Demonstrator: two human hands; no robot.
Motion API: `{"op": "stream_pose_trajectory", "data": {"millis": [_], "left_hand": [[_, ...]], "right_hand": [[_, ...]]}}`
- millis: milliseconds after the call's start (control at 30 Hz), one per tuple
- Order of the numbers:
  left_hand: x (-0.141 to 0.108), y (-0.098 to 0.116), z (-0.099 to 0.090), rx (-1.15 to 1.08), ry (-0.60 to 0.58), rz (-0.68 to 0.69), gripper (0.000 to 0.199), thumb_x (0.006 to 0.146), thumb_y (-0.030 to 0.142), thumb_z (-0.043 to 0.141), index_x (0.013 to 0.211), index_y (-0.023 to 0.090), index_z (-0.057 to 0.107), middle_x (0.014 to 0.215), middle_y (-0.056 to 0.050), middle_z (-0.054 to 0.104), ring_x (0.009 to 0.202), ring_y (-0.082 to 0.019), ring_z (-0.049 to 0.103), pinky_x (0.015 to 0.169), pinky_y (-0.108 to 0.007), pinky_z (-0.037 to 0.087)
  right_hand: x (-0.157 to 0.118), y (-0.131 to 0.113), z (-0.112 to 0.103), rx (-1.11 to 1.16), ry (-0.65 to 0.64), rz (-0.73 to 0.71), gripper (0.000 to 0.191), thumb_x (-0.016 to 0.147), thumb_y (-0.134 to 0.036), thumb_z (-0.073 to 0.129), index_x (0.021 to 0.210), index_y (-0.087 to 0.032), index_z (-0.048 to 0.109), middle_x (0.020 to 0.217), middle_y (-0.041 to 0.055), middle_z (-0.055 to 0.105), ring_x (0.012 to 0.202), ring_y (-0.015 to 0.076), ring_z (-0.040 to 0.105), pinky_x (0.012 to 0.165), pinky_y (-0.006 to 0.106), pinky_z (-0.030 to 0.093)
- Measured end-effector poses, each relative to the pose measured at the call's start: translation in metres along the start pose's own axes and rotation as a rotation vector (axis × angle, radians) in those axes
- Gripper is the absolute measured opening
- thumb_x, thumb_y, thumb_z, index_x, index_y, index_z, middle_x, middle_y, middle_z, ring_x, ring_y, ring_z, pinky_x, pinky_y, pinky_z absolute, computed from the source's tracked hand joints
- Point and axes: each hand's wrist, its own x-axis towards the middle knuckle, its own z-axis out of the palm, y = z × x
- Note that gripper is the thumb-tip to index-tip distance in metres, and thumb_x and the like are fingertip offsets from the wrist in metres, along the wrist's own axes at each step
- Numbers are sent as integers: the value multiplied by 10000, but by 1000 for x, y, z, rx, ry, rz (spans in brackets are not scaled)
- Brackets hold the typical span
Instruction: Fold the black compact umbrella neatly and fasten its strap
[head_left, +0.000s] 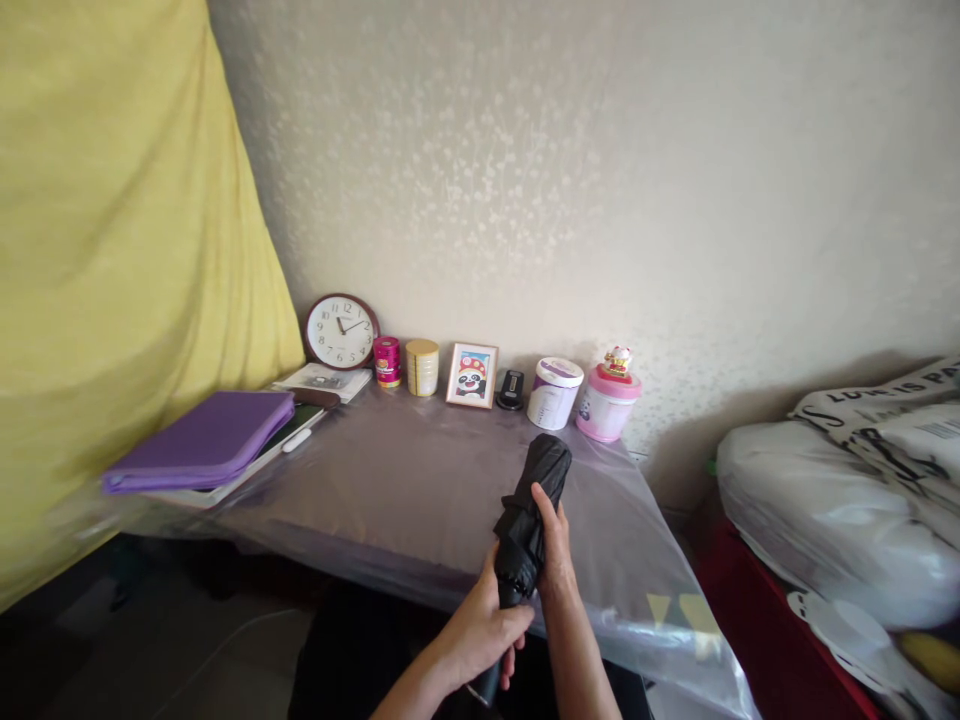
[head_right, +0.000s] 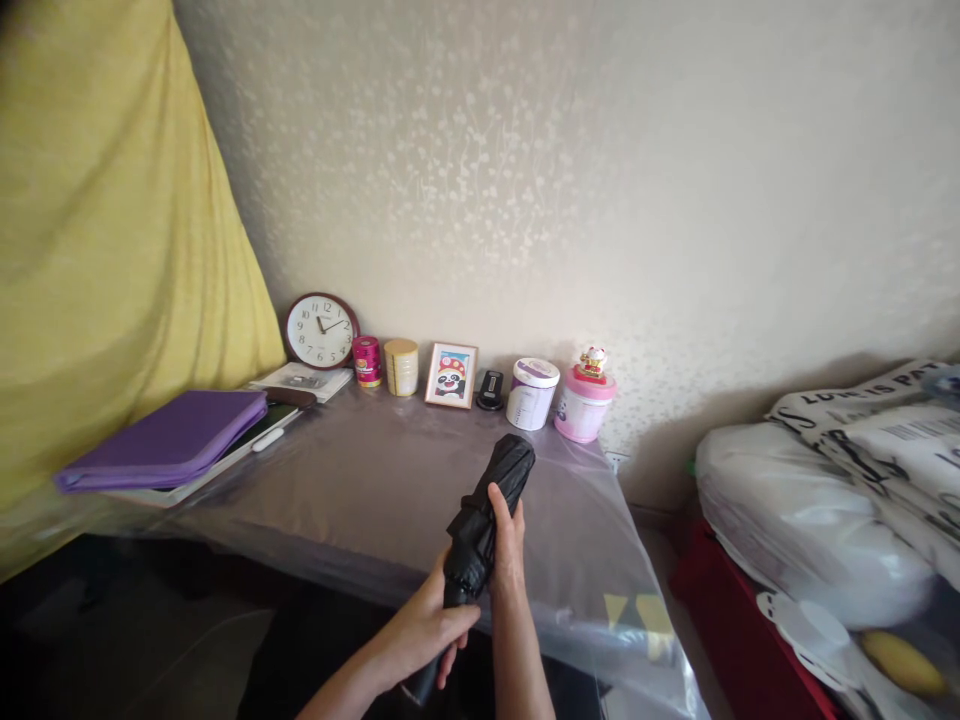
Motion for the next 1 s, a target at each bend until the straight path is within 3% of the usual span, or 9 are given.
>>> {"op": "stream_pose_trajectory", "data": {"millis": [67, 200, 267, 433, 500, 600, 700, 767, 1000], "left_hand": [[3, -5, 2, 214, 148, -1, 717, 786, 228, 433, 1384, 217, 36, 672, 4, 570, 427, -132, 525, 470, -272, 449], [5, -12, 2, 669, 400, 90, 750, 761, 102, 457, 1398, 175, 68, 1041, -154, 599, 906, -237, 606, 782, -328, 430], [3, -11, -2, 619, 350, 90, 777, 760, 120, 478, 1398, 196, 43, 1038, -138, 603, 898, -229, 609, 775, -316, 433], [-4, -2, -10, -36, -56, -11, 732, 769, 270, 472, 1365, 277, 47, 664, 33, 553, 409, -107, 505, 443, -242, 439], [-3, -2, -9, -84, -81, -19, 686, 751, 273, 479, 1344, 263, 134, 575, 66, 494, 372, -97, 450, 394, -226, 412], [0, -7, -3, 152, 102, -64, 684, 757, 243, 467, 1358, 212, 141, 565, 51, 501, 390, -121, 477, 443, -264, 435], [1, -14, 1, 582, 358, -8, 724, 741, 158, 477, 1383, 143, 142, 795, -91, 616, 682, -221, 618, 669, -341, 457], [-2, -15, -1, 711, 407, 48, 735, 733, 139, 481, 1388, 117, 147, 911, -153, 619, 847, -268, 610, 757, -363, 430], [-4, -7, -13, -144, -89, 13, 749, 709, 257, 499, 1348, 272, 107, 714, 23, 558, 400, -108, 503, 421, -252, 434]], "right_hand": [[2, 2, -2, -80, 39, -50, 559, 624, -516, 666, 1059, -182, 561, 704, -1, 655, 583, 174, 611, 544, 283, 505], [7, 9, -6, -176, 119, -135, 564, 599, -493, 689, 1061, -192, 570, 733, -10, 658, 652, 178, 619, 596, 266, 502], [8, 10, -6, -144, 117, -116, 574, 594, -494, 692, 1061, -183, 568, 698, -15, 647, 620, 175, 609, 577, 268, 500], [3, 6, -4, -23, 26, 3, 549, 630, -513, 660, 1050, -175, 560, 622, -36, 608, 523, 157, 572, 508, 277, 490], [2, 5, -5, -46, -11, -2, 528, 635, -514, 657, 1036, -182, 570, 652, -31, 624, 552, 164, 585, 522, 280, 495], [2, 5, -6, -152, 36, -64, 499, 613, -487, 691, 995, -183, 588, 734, -12, 653, 642, 178, 612, 581, 274, 507], [1, 6, -4, -182, 82, -107, 511, 605, -463, 711, 1007, -184, 565, 741, -5, 652, 649, 185, 619, 580, 278, 511], [0, 6, -3, -148, 84, -105, 511, 604, -457, 713, 1005, -181, 555, 712, -10, 641, 615, 179, 614, 554, 277, 509], [-1, 2, -2, 0, 14, 80, 533, 595, -489, 698, 983, -147, 566, 607, -10, 624, 506, 163, 584, 504, 284, 496]]}}
